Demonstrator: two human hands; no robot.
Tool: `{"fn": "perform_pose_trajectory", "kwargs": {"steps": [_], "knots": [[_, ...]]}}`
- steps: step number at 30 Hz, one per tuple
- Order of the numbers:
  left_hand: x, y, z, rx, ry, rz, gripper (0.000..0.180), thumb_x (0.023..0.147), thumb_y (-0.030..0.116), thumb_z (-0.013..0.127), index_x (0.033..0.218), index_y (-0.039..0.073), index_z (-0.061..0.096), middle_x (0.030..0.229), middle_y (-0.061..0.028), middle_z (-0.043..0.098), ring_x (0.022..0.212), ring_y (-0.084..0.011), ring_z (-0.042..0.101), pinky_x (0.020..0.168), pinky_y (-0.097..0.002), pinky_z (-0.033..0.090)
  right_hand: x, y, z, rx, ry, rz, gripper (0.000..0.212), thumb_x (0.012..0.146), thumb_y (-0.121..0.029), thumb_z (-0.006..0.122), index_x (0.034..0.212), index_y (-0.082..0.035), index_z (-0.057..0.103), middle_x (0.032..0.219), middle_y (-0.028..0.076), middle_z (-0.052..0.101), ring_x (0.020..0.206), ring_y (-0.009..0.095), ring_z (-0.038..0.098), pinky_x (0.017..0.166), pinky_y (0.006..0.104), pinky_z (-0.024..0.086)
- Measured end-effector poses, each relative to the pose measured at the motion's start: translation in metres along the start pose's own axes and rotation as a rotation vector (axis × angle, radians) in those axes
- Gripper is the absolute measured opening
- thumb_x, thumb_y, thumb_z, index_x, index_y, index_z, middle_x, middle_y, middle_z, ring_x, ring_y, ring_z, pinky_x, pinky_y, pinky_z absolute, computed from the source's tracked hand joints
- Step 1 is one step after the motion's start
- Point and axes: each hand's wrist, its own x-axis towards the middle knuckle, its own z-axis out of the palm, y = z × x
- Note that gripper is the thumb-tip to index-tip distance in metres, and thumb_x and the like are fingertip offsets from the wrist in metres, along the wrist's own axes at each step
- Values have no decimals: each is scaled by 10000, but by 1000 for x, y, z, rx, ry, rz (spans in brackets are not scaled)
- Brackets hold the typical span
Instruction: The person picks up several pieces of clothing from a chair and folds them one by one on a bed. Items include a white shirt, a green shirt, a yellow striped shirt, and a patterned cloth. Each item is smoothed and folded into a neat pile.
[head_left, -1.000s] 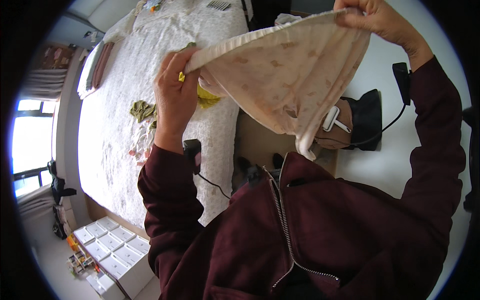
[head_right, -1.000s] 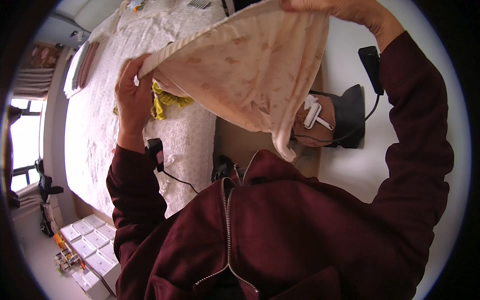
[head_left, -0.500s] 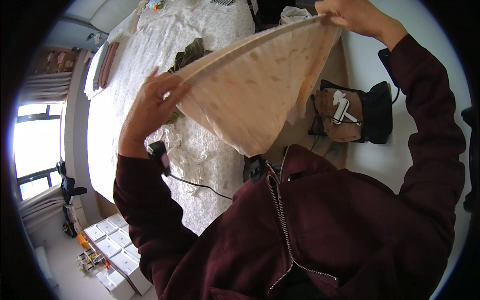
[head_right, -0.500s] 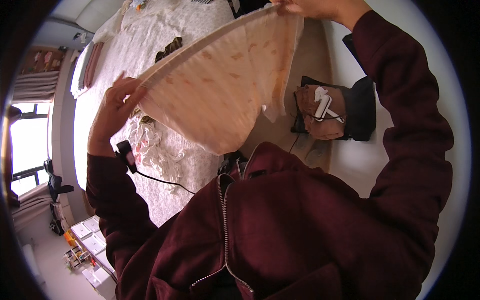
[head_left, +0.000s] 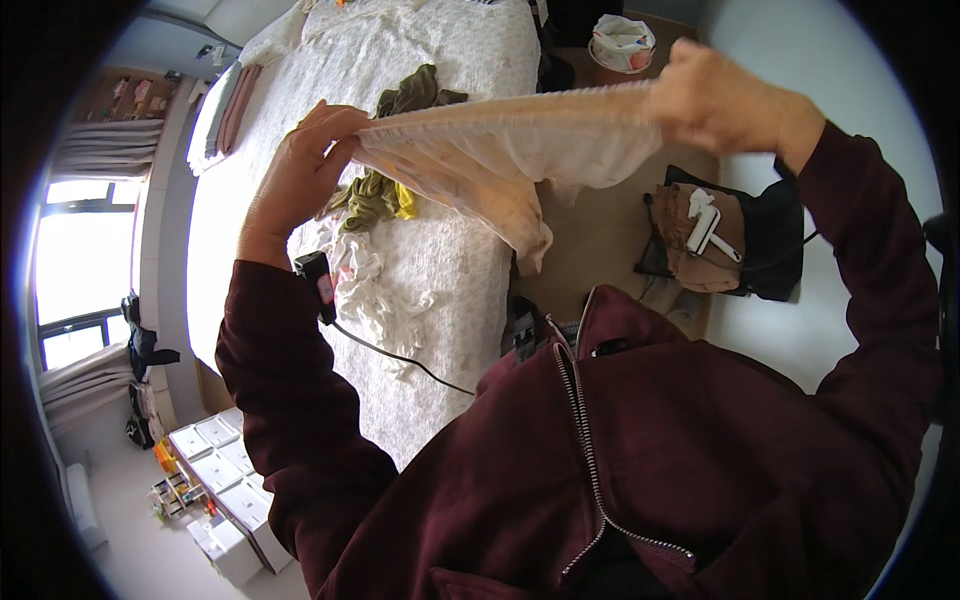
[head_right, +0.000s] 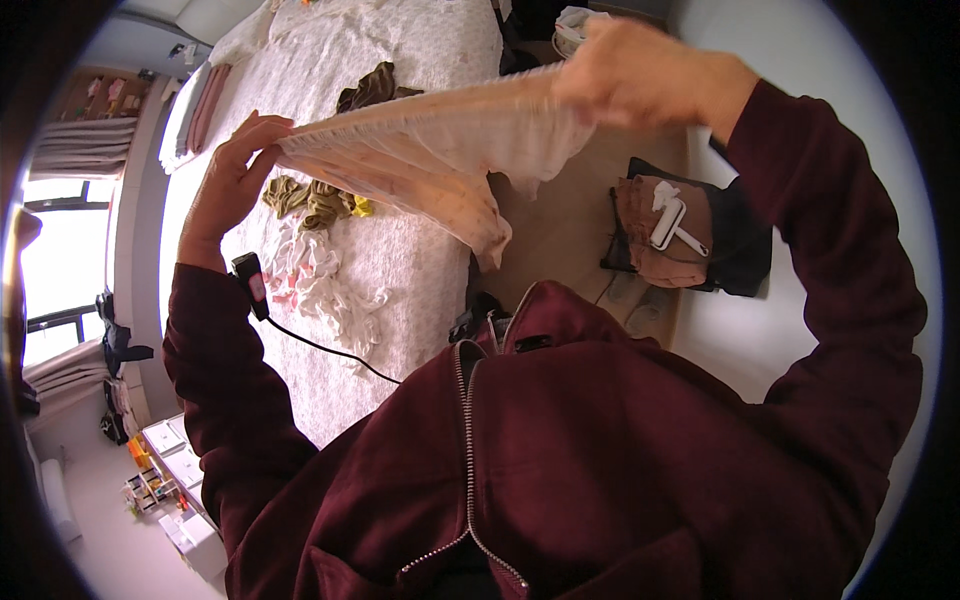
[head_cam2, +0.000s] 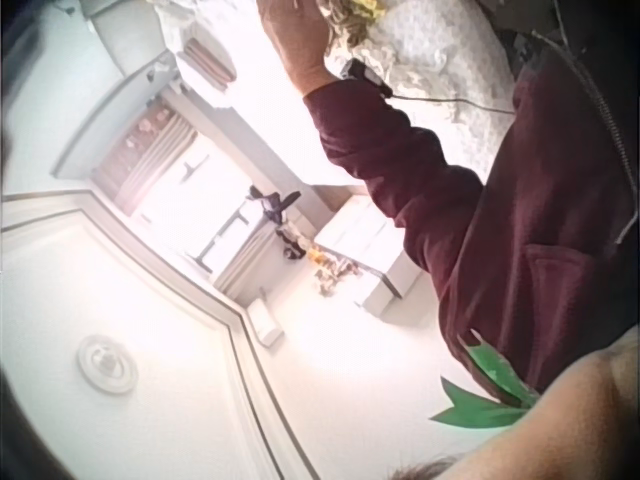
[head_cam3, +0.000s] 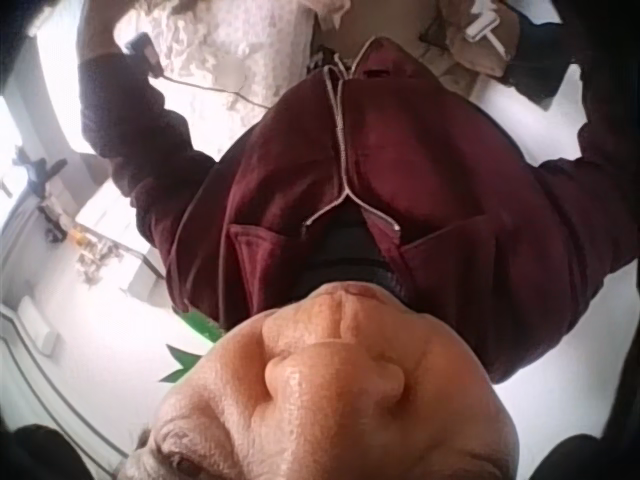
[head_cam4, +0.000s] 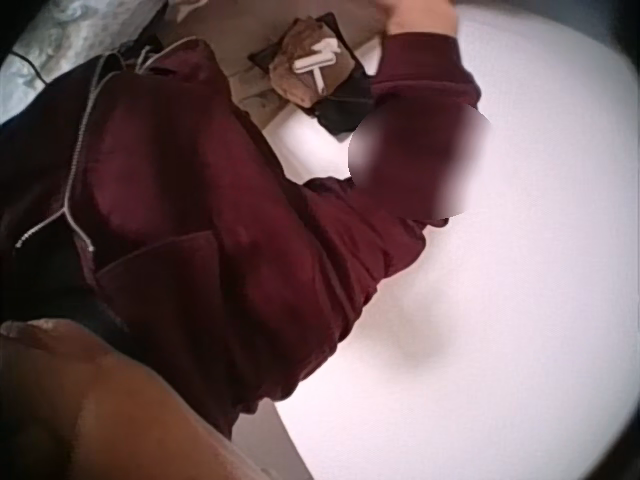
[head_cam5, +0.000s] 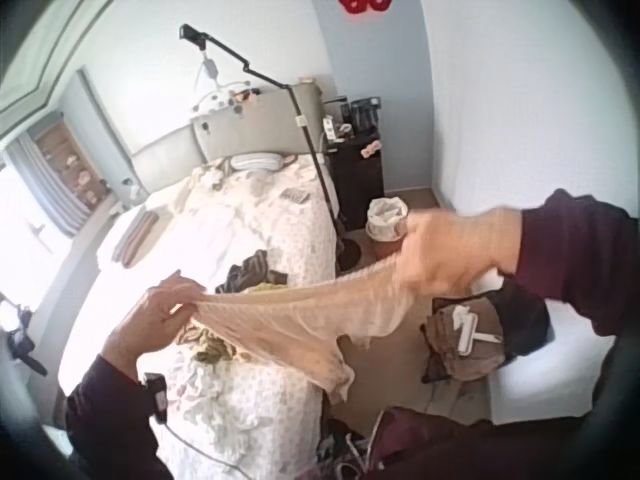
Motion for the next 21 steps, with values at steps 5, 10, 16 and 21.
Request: {"fn": "perform_pose_trajectory", "kwargs": {"steps": [5,10,16,21], "knots": [[-10,-8,-13,-390,57,-232,308,816,9,532,1081,15,689,1243,-120,636,1139,-237,598,1025,-348,442,-19,40,-28,233,315,301,167,830,-228,694,783,-89,611,783,91,598,768,327,580,664,423,452],[3,2,-9,-349,71,-48,237,840,188,723,999,15,687,991,-32,632,986,-156,600,948,-330,461,-12,32,-53,155,432,336,188,839,-183,711,799,-50,584,722,135,546,701,319,571,618,383,447],[18,-7,39,-216,197,43,134,847,115,745,886,6,677,994,-52,600,899,-146,592,750,-300,489,2,15,-32,395,197,326,99,808,-85,659,873,-14,638,807,164,599,772,327,610,685,386,479],[15,-12,54,-259,49,-96,156,852,117,720,918,-11,660,889,-68,614,817,-170,610,709,-308,484,-16,6,-15,367,178,202,104,807,-113,658,878,-39,640,849,155,612,816,332,619,723,414,500]]}}
